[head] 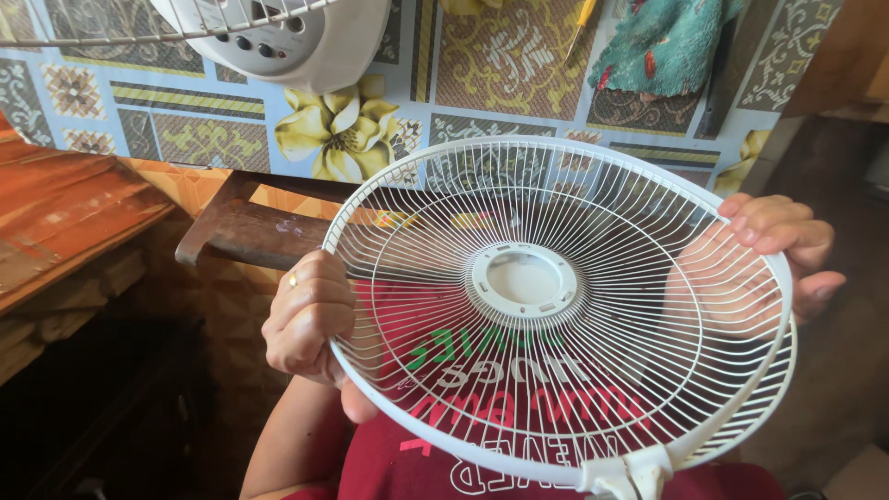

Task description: The person removes the front grille ring from an electric fan, separates the grille from the fan, and works on the fan blades and guard on their lap. They use a screwdriver on the grille clips and reposition the guard while seated at the table.

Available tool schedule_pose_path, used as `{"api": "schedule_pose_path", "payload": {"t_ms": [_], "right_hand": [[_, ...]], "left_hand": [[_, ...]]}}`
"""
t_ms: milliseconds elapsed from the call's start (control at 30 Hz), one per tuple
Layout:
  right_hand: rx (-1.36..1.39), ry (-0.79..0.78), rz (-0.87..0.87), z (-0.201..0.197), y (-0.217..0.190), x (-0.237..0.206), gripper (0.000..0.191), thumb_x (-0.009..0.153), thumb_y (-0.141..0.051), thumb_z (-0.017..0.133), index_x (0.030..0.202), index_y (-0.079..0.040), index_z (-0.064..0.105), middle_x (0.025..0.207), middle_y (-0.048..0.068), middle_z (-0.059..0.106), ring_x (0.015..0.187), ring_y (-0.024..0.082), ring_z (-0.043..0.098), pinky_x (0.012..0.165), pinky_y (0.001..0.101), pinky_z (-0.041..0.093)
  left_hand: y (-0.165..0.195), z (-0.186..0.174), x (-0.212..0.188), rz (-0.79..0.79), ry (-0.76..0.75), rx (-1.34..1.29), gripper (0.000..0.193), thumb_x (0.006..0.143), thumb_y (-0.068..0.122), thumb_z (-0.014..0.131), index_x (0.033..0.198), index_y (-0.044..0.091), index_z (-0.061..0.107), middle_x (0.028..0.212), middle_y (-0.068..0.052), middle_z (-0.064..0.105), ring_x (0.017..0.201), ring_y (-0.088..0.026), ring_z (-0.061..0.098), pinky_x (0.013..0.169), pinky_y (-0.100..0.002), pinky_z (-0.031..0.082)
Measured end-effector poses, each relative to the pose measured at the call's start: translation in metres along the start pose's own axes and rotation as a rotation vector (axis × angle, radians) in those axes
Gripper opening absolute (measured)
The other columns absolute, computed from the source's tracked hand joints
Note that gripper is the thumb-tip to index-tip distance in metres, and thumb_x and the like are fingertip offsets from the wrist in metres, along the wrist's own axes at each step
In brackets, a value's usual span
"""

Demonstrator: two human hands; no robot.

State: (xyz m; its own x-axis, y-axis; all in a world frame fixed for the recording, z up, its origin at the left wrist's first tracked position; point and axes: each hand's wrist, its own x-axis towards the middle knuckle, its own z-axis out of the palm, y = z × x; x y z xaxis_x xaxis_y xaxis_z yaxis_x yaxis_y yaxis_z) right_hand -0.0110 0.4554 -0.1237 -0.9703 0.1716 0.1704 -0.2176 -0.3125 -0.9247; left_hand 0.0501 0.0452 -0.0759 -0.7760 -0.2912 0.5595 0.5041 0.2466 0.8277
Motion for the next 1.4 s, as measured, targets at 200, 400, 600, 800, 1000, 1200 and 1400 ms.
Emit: {"api": "schedule_pose_path", "payload": {"t_ms": [200,400,600,800,1000,1200,1400], "right_hand": [[0.021,-0.032,-0.004,-0.031,0.006,0.009,0.051,0.112,-0.049,0.038,0.092,-0.004,0.056,0.079,0.014,0.054,0.071,0.023,0.053,0.072,0.0409,0.05],[0.099,-0.062,0.131,-0.074,0.004,0.015,0.059,0.118,-0.049,0.033,0.095,-0.002,0.06,0.083,0.016,0.062,0.072,0.027,0.061,0.073,0.0445,0.052],[-0.048,-0.259,0.193,-0.094,0.0,0.045,0.067,0.107,-0.061,0.026,0.098,-0.005,0.06,0.083,0.017,0.065,0.074,0.028,0.067,0.077,0.0492,0.056],[0.091,-0.196,0.036,-0.088,0.019,0.041,0.049,0.109,-0.044,0.034,0.103,-0.006,0.064,0.086,0.015,0.069,0.074,0.027,0.07,0.072,0.0504,0.06],[0.118,-0.326,0.134,-0.11,0.022,0.059,0.052,0.112,-0.049,0.033,0.105,-0.01,0.067,0.086,0.013,0.07,0.078,0.027,0.072,0.077,0.0518,0.059],[0.082,-0.4,0.026,-0.08,0.028,0.077,0.05,0.11,-0.05,0.036,0.102,-0.008,0.061,0.085,0.012,0.064,0.077,0.026,0.067,0.073,0.0469,0.059],[-0.149,-0.064,-0.043,0.033,0.009,0.03,0.045,0.116,-0.047,0.045,0.104,-0.004,0.051,0.085,0.01,0.048,0.072,0.019,0.046,0.072,0.0334,0.045]], "left_hand": [[0.004,0.005,0.003,-0.033,0.036,-0.001,0.079,0.085,0.076,0.057,0.066,0.0,0.047,0.059,-0.005,0.048,0.052,-0.018,0.045,0.051,-0.033,0.036],[0.01,0.002,0.013,-0.159,0.025,0.054,0.079,0.089,0.075,0.056,0.068,-0.001,0.048,0.061,-0.005,0.046,0.056,-0.018,0.046,0.052,-0.032,0.037],[0.009,0.002,0.017,-0.193,0.034,0.094,0.078,0.09,0.075,0.056,0.07,-0.001,0.048,0.063,-0.004,0.045,0.057,-0.018,0.047,0.052,-0.031,0.036],[0.009,0.001,0.017,-0.231,0.029,0.094,0.079,0.088,0.076,0.055,0.069,0.0,0.048,0.061,-0.002,0.045,0.056,-0.016,0.046,0.051,-0.03,0.035],[0.007,0.004,0.016,-0.241,0.034,0.098,0.079,0.089,0.076,0.057,0.069,0.0,0.047,0.063,-0.005,0.046,0.057,-0.017,0.046,0.052,-0.03,0.036],[-0.002,0.001,0.017,-0.31,0.108,0.076,0.079,0.091,0.073,0.06,0.07,-0.002,0.043,0.066,-0.007,0.045,0.055,-0.016,0.045,0.053,-0.029,0.034],[-0.022,-0.005,0.022,-0.319,0.162,0.011,0.078,0.096,0.069,0.058,0.07,-0.002,0.039,0.066,-0.008,0.045,0.056,-0.016,0.046,0.054,-0.03,0.037]]}}
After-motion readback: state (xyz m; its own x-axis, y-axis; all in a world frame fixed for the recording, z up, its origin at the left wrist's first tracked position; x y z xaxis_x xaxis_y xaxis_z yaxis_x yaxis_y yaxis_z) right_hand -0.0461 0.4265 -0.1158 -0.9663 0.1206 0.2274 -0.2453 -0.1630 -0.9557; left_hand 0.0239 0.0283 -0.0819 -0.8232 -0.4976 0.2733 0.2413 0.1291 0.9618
